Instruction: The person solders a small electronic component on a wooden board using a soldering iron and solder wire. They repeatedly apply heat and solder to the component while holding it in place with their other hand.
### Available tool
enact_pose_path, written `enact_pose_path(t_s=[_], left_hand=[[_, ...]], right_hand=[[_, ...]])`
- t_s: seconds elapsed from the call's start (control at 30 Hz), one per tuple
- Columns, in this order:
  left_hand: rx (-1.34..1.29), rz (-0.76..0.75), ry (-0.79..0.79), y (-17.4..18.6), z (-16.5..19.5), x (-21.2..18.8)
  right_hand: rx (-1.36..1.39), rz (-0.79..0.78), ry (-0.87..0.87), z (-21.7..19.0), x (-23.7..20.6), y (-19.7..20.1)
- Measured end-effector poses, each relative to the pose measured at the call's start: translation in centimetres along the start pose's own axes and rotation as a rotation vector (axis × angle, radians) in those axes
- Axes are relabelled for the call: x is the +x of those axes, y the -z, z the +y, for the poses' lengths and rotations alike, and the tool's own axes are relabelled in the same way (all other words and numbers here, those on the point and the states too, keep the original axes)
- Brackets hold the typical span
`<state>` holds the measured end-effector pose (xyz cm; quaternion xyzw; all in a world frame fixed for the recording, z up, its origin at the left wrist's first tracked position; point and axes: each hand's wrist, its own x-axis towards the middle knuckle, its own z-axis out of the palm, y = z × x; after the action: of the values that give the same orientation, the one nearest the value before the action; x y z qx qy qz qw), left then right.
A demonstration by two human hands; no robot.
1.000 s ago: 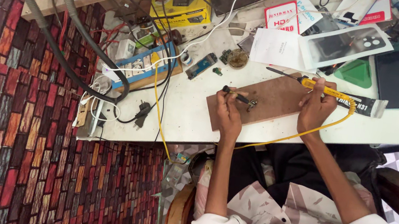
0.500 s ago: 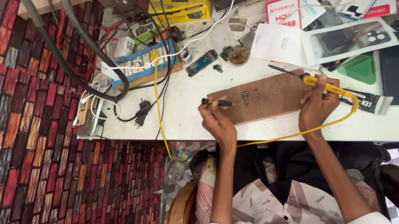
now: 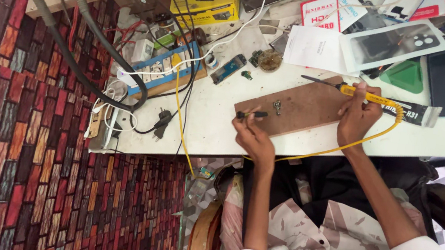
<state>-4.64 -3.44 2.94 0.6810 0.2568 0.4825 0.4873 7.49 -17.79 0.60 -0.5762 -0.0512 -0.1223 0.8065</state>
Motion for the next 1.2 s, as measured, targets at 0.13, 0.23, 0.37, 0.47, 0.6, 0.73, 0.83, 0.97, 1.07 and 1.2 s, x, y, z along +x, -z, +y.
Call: enact_pose_path(t_s=[0.13,0.23,0.37,0.47,0.6,0.73,0.83,0.97,1.07,1.2], left_hand=[[0.030,-0.049,0.011,0.9,-0.3,0.2],[-0.030,-0.118,0.010,-0.4,-0.5,-0.3],[-0.197,-0.104,0.061,-2.0,-0.6,-1.2],[-0.196,0.030,-0.020,-1.8,-0.9,-0.8],[-0.154,0.007,-0.022,-0.5,-1.1,-0.1],[-0.100,-0.046,-0.032,0.1,-1.3,0.0],[-0.102,-0.081,-0.017,-0.2,-1.5,0.0],[-0.057,-0.086,-0.053,-0.4,-1.6,0.3],[-0.077,-0.044,-0.074,-0.2,-1.5,0.4],[-0.080,-0.039,-0.086,0.0,-1.1,0.6]], right_hand=[[-0.024,-0.016,0.005,0.0,-0.1,0.0],[-0.045,-0.027,0.020,-0.1,0.0,0.0],[-0.036,-0.022,-0.010,-0.3,0.2,0.0],[-0.079,-0.003,0.002,-0.4,0.2,0.0],[-0.049,-0.032,0.026,-0.6,0.1,-0.1],[-0.043,-0.034,0.002,-0.7,0.3,-0.2],[-0.029,-0.054,-0.006,-0.7,0.3,-0.1],[-0.038,-0.053,-0.015,-0.8,0.2,0.0],[-0.066,-0.070,0.018,-0.9,0.1,0.0],[-0.073,-0.061,0.009,-0.8,0.1,0.0]])
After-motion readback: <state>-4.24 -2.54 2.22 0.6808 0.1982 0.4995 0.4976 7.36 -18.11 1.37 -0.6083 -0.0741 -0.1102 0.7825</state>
